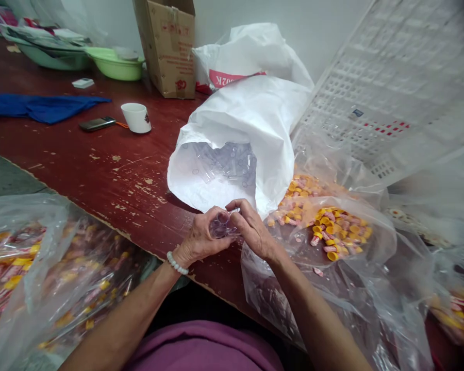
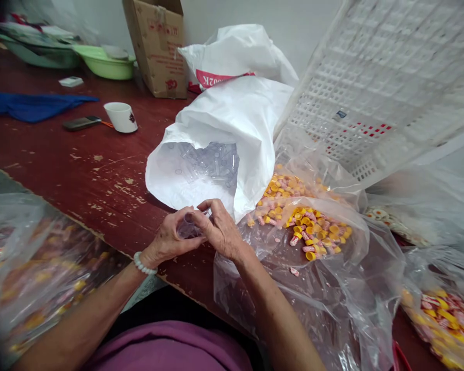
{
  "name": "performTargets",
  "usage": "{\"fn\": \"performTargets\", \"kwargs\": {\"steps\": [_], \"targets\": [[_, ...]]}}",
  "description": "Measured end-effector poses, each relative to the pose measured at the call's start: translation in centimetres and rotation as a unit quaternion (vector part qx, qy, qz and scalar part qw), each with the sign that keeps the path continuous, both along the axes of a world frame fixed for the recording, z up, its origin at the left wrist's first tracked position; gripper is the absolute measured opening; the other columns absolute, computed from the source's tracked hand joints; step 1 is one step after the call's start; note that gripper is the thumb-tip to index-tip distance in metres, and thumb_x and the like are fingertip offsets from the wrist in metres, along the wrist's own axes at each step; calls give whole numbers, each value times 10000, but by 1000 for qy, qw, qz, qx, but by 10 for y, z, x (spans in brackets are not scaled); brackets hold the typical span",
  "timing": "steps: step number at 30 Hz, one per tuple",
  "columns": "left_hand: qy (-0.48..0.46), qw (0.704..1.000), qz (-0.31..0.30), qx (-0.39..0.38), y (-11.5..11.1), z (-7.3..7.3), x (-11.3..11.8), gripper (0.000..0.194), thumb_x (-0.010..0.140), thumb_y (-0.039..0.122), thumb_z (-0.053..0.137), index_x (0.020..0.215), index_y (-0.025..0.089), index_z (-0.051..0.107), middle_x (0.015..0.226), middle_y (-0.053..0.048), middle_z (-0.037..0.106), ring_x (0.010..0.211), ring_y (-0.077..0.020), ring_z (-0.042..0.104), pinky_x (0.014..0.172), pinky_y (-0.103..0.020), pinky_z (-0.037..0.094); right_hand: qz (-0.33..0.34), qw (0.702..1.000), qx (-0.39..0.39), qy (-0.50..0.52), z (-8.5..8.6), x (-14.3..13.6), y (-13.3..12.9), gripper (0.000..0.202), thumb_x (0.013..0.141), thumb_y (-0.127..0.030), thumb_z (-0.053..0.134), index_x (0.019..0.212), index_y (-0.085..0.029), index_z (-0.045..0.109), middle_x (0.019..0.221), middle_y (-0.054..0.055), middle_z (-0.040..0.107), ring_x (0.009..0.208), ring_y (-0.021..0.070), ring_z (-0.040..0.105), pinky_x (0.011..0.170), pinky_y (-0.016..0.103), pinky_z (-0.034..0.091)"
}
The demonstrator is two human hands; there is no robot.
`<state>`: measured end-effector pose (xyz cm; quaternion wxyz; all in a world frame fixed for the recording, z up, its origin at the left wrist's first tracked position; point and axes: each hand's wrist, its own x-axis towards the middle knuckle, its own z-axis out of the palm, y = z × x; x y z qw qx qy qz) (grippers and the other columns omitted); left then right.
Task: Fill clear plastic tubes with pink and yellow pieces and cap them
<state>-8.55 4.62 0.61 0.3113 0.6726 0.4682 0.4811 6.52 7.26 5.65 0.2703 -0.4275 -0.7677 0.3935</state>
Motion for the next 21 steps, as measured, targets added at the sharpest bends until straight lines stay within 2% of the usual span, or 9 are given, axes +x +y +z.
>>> {"fn": "performTargets", "kwargs": {"steps": [4,8,11,13,15,17,19,20,21], "targets": [[-3,999,-31,23,-2,-1,9,329,653,234,711,937,159,563,858,-28,622,748,-137,595,668,-228,483,-12,999,34,16,0,7,-7,326,876,-481,466,1039,-209,541,1037,24,554,931,147,539,858,304,432],[-28,999,-35,18,-4,1,25,303,628,191,715,889,153,566,820,-21,628,740,-138,596,665,-224,487,-36,997,62,12,-1,17,-11,438,871,-479,478,1202,-193,504,1191,74,500,1125,173,474,953,323,399],[-74,997,-22,-18,-8,5,35,298,584,202,746,793,158,539,719,11,596,637,-115,572,590,-207,480,-64,997,51,-2,1,25,-17,539,893,-516,407,1334,-207,398,1258,91,462,1122,174,475,940,340,415],[-107,993,-14,-55,-10,5,39,334,553,203,766,777,165,521,689,24,595,593,-109,573,554,-201,478,-87,994,58,16,1,38,-22,515,914,-513,349,1345,-234,393,1306,86,435,1053,161,514,882,331,449],[-126,988,-11,-83,-11,2,39,367,540,200,776,801,168,519,705,12,626,607,-128,606,561,-214,495,-132,988,71,47,0,61,-26,449,927,-492,317,1252,-243,501,1293,74,463,942,143,559,779,303,479],[-130,987,-10,-89,-11,-3,37,400,534,208,784,835,168,524,747,-18,661,665,-165,645,598,-245,521,-213,973,84,45,-6,95,-26,419,929,-468,310,1114,-218,591,1142,66,576,823,133,581,702,282,477],[-126,988,-13,-84,-12,-8,35,420,537,220,785,863,168,526,781,-39,679,702,-188,663,622,-269,538,-322,941,96,-43,-16,136,-22,400,925,-424,312,1021,-186,619,922,50,646,761,140,586,699,280,464],[-124,989,-16,-80,-13,-8,35,419,539,220,783,867,170,526,789,-43,681,708,-191,666,626,-272,542,-380,909,105,-136,-23,155,-19,370,913,-382,333,987,-167,625,885,56,651,791,152,588,736,287,455],[-122,989,-22,-77,-14,-8,36,405,543,216,777,859,171,528,793,-43,681,711,-189,668,630,-272,545,-404,882,98,-221,-30,172,-14,330,888,-349,374,965,-155,630,917,75,654,849,168,589,781,300,445]]}}
